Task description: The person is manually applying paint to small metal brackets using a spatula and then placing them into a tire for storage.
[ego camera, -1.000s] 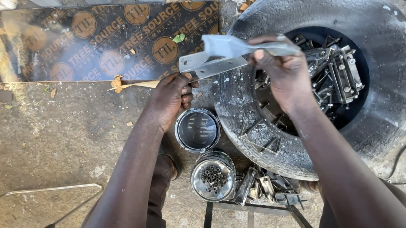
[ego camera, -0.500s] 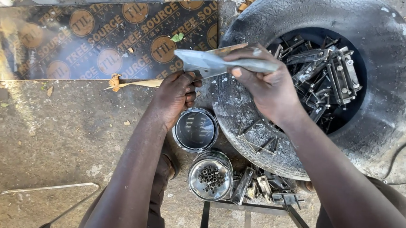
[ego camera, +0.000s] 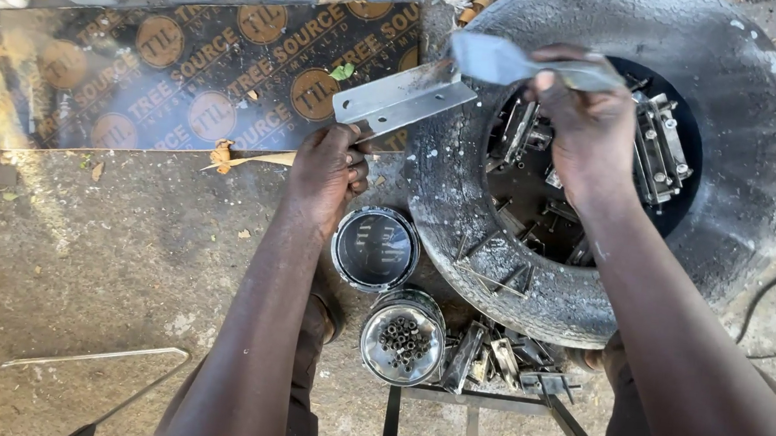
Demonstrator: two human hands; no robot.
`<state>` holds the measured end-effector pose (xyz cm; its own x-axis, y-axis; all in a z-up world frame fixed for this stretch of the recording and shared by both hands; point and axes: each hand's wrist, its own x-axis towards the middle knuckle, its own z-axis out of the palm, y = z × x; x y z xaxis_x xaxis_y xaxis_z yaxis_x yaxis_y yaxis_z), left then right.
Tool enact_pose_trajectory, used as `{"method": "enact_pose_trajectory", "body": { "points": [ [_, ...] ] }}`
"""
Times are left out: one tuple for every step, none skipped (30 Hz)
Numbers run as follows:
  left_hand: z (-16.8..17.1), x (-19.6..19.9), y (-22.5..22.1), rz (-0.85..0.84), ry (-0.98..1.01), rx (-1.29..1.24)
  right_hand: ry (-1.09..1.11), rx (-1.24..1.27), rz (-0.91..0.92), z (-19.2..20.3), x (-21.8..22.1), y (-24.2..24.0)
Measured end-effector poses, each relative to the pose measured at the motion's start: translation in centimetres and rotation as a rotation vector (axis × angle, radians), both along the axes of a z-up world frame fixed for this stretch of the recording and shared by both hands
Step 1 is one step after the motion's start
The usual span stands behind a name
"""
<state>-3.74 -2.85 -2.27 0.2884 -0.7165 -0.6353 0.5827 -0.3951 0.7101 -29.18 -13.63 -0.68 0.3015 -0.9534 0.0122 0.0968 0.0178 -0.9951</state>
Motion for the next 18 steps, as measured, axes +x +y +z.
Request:
{"method": "enact_pose_trajectory", "body": {
  "points": [
    [-0.1, 0.1, 0.0, 0.005, -0.004, -0.003, -0.004, -0.003, 0.005, 0.6, 0.5, 0.4],
    [-0.2, 0.1, -0.1, -0.002, -0.010, -0.008, -0.008, 0.014, 0.004, 1.3, 0.8, 0.9],
    [-0.4, 0.0, -0.2, -0.008, -0.017, -0.012, -0.013, 0.031, 0.004, 1.9, 1.0, 1.4],
    [0.2, -0.2, -0.2, -0.011, -0.015, -0.010, -0.011, 0.033, 0.001, 2.0, 1.5, 1.6],
    [0.8, -0.4, -0.3, -0.044, -0.018, -0.014, 0.072, -0.006, 0.062, 2.2, 2.1, 1.9],
    [1.4, -0.7, -0.1, -0.079, -0.018, -0.014, 0.156, -0.040, 0.122, 2.3, 2.5, 2.4],
    [1.0, -0.6, 0.0, -0.083, -0.014, -0.009, 0.160, -0.034, 0.118, 1.8, 2.0, 2.0],
    [0.8, -0.4, -0.1, -0.063, -0.009, -0.028, 0.256, -0.075, 0.034, 1.5, 1.7, 1.4],
    [0.6, -0.2, -0.2, -0.043, -0.003, -0.047, 0.353, -0.116, -0.050, 1.2, 1.4, 0.7],
    [0.6, -0.1, -0.2, -0.046, -0.006, -0.053, 0.350, -0.121, -0.053, 2.2, 1.7, 1.1],
    [0.6, -0.1, -0.3, -0.007, -0.006, -0.026, 0.462, -0.168, -0.139, 3.3, 2.0, 1.5],
    [0.5, -0.2, -0.3, 0.033, -0.002, 0.003, 0.578, -0.213, -0.224, 4.3, 2.2, 1.9],
    [0.5, -0.3, -0.4, 0.032, -0.001, -0.001, 0.579, -0.217, -0.226, 4.1, 2.6, 2.7],
    [0.5, -0.4, -0.4, 0.033, 0.003, -0.006, 0.610, -0.317, -0.184, 3.8, 3.1, 3.5],
    [0.4, -0.5, -0.4, 0.034, 0.008, -0.011, 0.640, -0.415, -0.139, 3.5, 3.5, 4.3],
    [-0.2, -0.7, -0.5, 0.029, 0.009, -0.007, 0.642, -0.410, -0.141, 2.7, 3.8, 4.7],
    [-0.8, -0.9, -0.5, 0.024, 0.009, -0.044, 0.562, -0.487, -0.056, 2.0, 4.1, 5.1],
    [-1.4, -1.2, -0.7, 0.021, 0.012, -0.084, 0.482, -0.566, 0.030, 1.2, 4.4, 5.4]
  ]
}}
